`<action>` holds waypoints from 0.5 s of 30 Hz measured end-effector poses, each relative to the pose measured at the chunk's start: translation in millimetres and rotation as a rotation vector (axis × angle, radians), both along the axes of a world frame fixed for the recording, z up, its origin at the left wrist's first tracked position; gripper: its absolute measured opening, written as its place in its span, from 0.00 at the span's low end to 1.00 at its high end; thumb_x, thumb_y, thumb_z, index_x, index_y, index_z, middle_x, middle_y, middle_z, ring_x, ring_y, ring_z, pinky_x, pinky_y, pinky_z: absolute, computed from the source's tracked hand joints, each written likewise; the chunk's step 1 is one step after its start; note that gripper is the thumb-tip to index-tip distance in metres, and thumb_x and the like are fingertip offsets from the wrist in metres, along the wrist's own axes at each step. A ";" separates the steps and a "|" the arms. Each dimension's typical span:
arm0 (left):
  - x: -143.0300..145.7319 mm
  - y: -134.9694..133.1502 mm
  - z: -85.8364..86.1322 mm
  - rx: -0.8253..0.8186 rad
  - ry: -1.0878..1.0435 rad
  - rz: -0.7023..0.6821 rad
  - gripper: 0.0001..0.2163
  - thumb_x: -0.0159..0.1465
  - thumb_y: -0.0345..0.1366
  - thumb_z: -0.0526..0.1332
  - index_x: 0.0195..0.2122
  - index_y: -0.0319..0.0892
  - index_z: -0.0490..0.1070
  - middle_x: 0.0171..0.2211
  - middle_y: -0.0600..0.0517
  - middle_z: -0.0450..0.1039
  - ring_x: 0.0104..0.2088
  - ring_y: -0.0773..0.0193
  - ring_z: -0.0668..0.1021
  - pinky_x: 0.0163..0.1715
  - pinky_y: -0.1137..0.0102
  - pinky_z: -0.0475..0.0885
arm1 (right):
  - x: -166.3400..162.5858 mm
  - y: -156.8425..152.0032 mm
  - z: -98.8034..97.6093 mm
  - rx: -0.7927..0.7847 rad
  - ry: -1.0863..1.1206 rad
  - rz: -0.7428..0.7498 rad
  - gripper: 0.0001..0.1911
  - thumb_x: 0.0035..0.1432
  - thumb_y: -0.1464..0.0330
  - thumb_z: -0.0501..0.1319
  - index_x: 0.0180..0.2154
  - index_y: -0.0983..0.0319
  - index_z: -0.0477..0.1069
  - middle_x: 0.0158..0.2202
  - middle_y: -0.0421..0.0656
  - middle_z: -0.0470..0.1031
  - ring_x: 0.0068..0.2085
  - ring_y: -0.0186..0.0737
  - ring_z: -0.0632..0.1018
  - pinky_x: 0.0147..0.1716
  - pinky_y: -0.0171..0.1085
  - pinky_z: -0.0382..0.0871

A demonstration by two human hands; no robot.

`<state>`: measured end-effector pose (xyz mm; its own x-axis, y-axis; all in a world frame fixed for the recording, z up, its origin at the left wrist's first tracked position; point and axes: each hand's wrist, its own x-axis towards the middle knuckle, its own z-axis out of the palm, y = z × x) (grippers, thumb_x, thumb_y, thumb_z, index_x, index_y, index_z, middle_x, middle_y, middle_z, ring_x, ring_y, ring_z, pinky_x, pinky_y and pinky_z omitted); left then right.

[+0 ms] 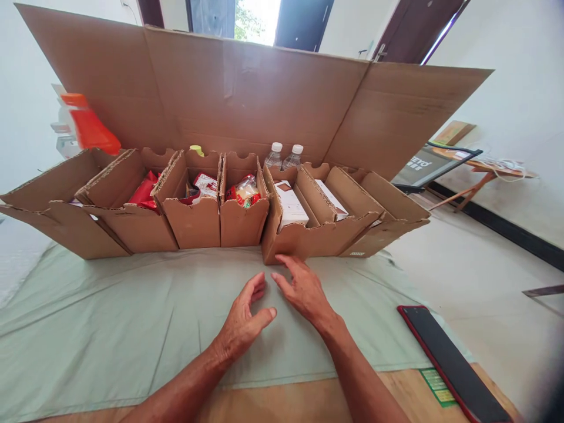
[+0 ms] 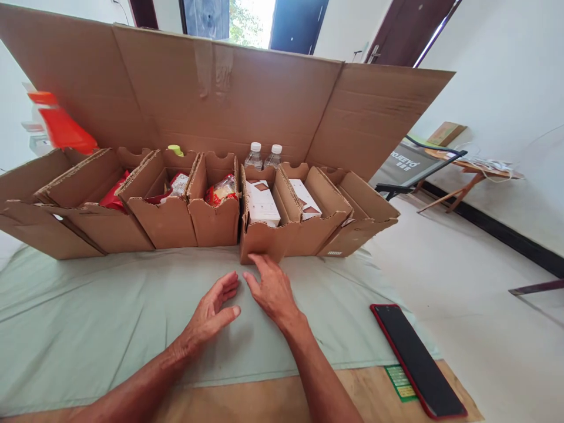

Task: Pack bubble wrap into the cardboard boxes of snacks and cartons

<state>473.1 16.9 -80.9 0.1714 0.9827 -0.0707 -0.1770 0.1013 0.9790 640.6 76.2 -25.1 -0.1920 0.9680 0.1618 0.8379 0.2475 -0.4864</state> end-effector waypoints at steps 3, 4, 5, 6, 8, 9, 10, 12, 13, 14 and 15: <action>0.2 1.5 1.3 -0.011 -0.014 0.008 0.39 0.54 0.45 0.67 0.66 0.38 0.60 0.69 0.35 0.62 0.68 0.43 0.66 0.69 0.48 0.59 | -2.0 11.1 -1.1 0.030 0.036 0.016 0.24 0.61 0.65 0.59 0.58 0.60 0.72 0.54 0.51 0.79 0.47 0.47 0.81 0.42 0.42 0.75; 0.2 1.6 1.9 -0.014 -0.020 0.015 0.39 0.54 0.45 0.67 0.66 0.38 0.61 0.68 0.35 0.62 0.68 0.43 0.67 0.68 0.48 0.60 | -0.4 12.8 -0.5 0.035 0.045 0.014 0.24 0.61 0.65 0.59 0.58 0.61 0.72 0.54 0.51 0.79 0.45 0.47 0.81 0.42 0.43 0.75; 0.2 1.5 2.6 -0.016 -0.027 0.025 0.38 0.54 0.45 0.67 0.65 0.38 0.62 0.68 0.35 0.63 0.67 0.43 0.67 0.68 0.47 0.61 | 1.6 13.0 1.2 0.038 0.054 0.014 0.22 0.60 0.65 0.59 0.56 0.61 0.73 0.52 0.51 0.79 0.42 0.46 0.82 0.40 0.43 0.76; 0.2 1.3 3.3 -0.019 -0.033 0.038 0.37 0.54 0.45 0.67 0.64 0.38 0.63 0.67 0.35 0.64 0.67 0.42 0.68 0.67 0.47 0.62 | 3.0 11.6 4.3 0.040 0.064 0.016 0.21 0.61 0.65 0.58 0.54 0.61 0.74 0.50 0.50 0.81 0.39 0.45 0.82 0.39 0.43 0.76; -0.4 0.8 5.1 -0.027 -0.043 0.066 0.34 0.54 0.44 0.67 0.62 0.39 0.66 0.65 0.36 0.68 0.65 0.42 0.70 0.66 0.47 0.64 | 1.4 6.3 16.3 0.052 0.094 0.018 0.17 0.63 0.63 0.57 0.51 0.61 0.75 0.45 0.48 0.82 0.36 0.42 0.82 0.38 0.41 0.75; -0.8 0.6 6.1 -0.031 -0.046 0.079 0.32 0.55 0.44 0.67 0.60 0.39 0.68 0.63 0.37 0.70 0.64 0.43 0.71 0.66 0.48 0.65 | -2.9 3.6 25.4 0.072 0.122 0.024 0.17 0.64 0.63 0.56 0.51 0.61 0.75 0.42 0.46 0.83 0.35 0.41 0.81 0.37 0.40 0.75; -1.4 0.5 7.3 -0.034 -0.048 0.093 0.29 0.55 0.44 0.67 0.58 0.40 0.70 0.61 0.38 0.72 0.63 0.43 0.73 0.65 0.48 0.66 | -9.7 1.8 36.4 0.099 0.154 0.039 0.18 0.65 0.62 0.56 0.52 0.60 0.74 0.40 0.45 0.82 0.34 0.40 0.81 0.38 0.38 0.75; -2.5 0.9 9.7 -0.036 -0.048 0.127 0.25 0.56 0.43 0.67 0.54 0.41 0.73 0.57 0.40 0.76 0.60 0.45 0.75 0.63 0.50 0.68 | -30.7 3.4 61.8 0.164 0.198 0.093 0.22 0.66 0.64 0.55 0.59 0.60 0.70 0.38 0.42 0.82 0.34 0.37 0.79 0.39 0.36 0.73; -2.9 1.6 10.8 -0.034 -0.046 0.150 0.23 0.56 0.43 0.67 0.52 0.41 0.74 0.55 0.40 0.77 0.58 0.45 0.76 0.63 0.50 0.69 | -43.6 7.5 74.7 0.183 0.189 0.125 0.25 0.66 0.65 0.55 0.63 0.59 0.66 0.37 0.41 0.81 0.33 0.37 0.79 0.39 0.36 0.72; -3.2 2.7 12.0 -0.031 -0.045 0.176 0.22 0.55 0.43 0.67 0.50 0.41 0.75 0.54 0.40 0.77 0.57 0.46 0.77 0.62 0.50 0.69 | -57.1 13.8 86.6 0.188 0.146 0.147 0.29 0.66 0.66 0.55 0.67 0.59 0.61 0.37 0.40 0.81 0.34 0.37 0.79 0.39 0.36 0.71; -3.4 4.3 13.2 -0.027 -0.042 0.207 0.21 0.55 0.44 0.67 0.49 0.41 0.75 0.53 0.41 0.77 0.56 0.46 0.78 0.61 0.51 0.70 | -70.4 21.8 96.6 0.173 0.064 0.154 0.32 0.66 0.68 0.55 0.69 0.59 0.56 0.37 0.40 0.81 0.34 0.38 0.80 0.40 0.36 0.71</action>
